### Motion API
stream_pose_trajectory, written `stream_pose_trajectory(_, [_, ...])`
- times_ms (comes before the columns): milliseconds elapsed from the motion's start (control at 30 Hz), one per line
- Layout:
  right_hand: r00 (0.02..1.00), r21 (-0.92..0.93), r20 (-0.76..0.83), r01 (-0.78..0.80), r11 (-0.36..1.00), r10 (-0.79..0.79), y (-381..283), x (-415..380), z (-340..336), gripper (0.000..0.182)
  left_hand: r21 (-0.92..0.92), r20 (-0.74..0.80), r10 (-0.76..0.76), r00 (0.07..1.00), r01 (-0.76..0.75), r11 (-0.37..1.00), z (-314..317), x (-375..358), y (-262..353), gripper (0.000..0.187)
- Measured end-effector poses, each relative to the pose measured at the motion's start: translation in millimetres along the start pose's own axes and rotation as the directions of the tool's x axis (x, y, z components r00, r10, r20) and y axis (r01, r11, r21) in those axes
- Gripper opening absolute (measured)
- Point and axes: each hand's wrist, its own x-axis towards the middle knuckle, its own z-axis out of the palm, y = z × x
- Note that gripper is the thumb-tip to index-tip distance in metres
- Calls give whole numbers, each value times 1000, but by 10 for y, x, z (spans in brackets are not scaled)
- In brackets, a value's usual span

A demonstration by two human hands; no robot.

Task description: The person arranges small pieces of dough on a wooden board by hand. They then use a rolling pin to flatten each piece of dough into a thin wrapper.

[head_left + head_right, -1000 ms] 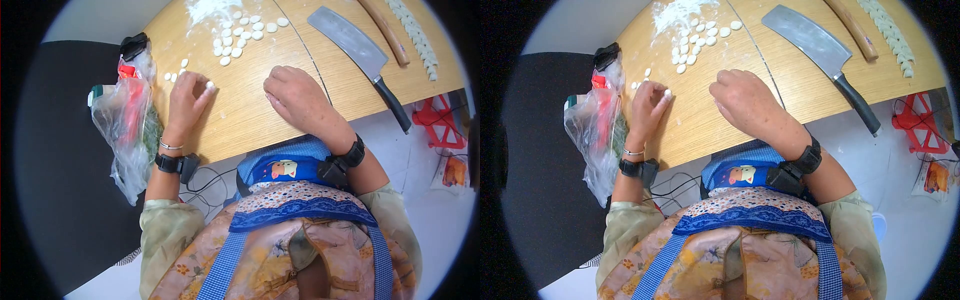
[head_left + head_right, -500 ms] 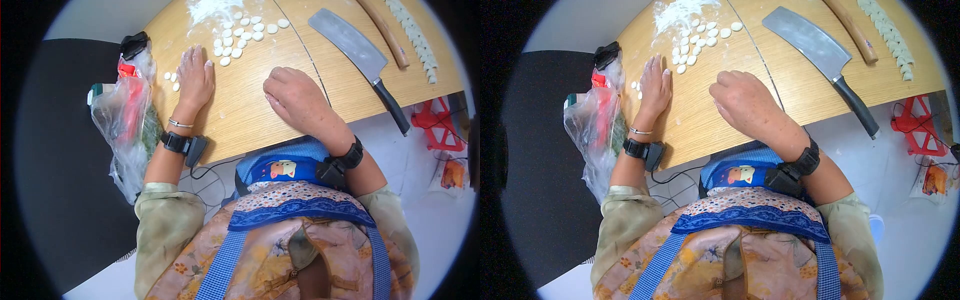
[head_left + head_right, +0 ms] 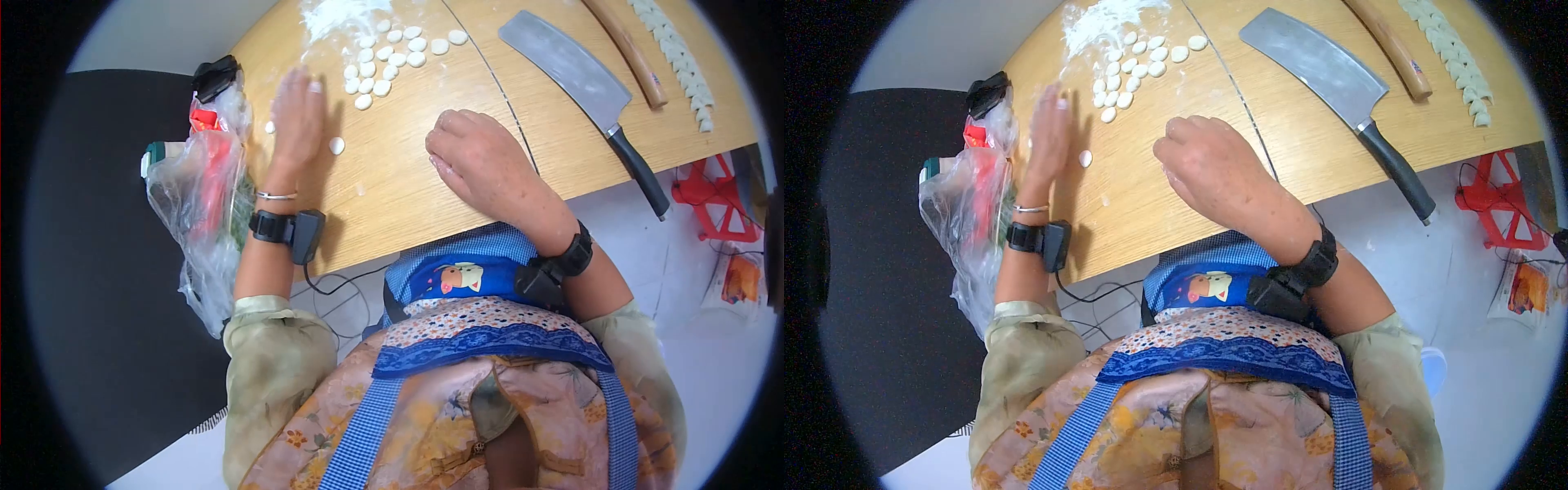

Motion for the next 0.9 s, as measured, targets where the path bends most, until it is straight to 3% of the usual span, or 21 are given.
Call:
stream_pose_trajectory(67, [1000,7,-5,13,1000,-13,-2,-15,4,8,-142,-121,-229,966,211,967,-38,20,-70,62])
stream_pose_trajectory(133, [1000,1,12,-2,1000,2,-3,-1,9,8,-135,-139,-226,964,208,969,61,-23,-25,63])
stream_pose_trajectory(200, [1000,8,11,-2,1000,2,-19,13,-3,8,101,-23,-162,987,163,981,130,-121,281,64])
stream_pose_trajectory(233, [1000,12,11,-9,1000,9,-28,8,-15,8,12,12,-206,978,206,978,82,-121,348,65])
stream_pose_trajectory(333, [999,-3,43,-19,1000,19,-39,24,-43,7,67,-12,-208,978,208,976,67,-125,348,59])
stream_pose_trajectory(433, [1000,10,27,-9,1000,9,-31,21,-27,6,16,-190,-190,963,196,980,-106,-98,247,57])
stream_pose_trajectory(567, [1000,0,6,5,1000,-5,-23,20,-21,7,-29,-317,-255,914,260,965,-38,-248,-382,54])
stream_pose_trajectory(633, [1000,7,9,7,1000,-7,-20,24,-18,8,-86,-129,-393,910,385,919,18,-355,-481,53])
stream_pose_trajectory(667, [1000,-5,2,7,1000,-7,-13,25,-15,8,-92,-136,-383,914,373,923,31,-336,-420,53])
stream_pose_trajectory(733, [1000,15,6,10,1000,-10,-10,21,2,8,-78,-158,-224,962,214,974,80,-287,-221,52])
stream_pose_trajectory(867, [1000,-3,13,7,1000,-7,-14,21,-5,8,-279,-148,-103,984,59,958,13,-207,184,63])
stream_pose_trajectory(900, [1000,3,8,7,1000,-8,-17,23,-4,8,-253,-99,-8,995,-17,967,-20,-198,215,68])
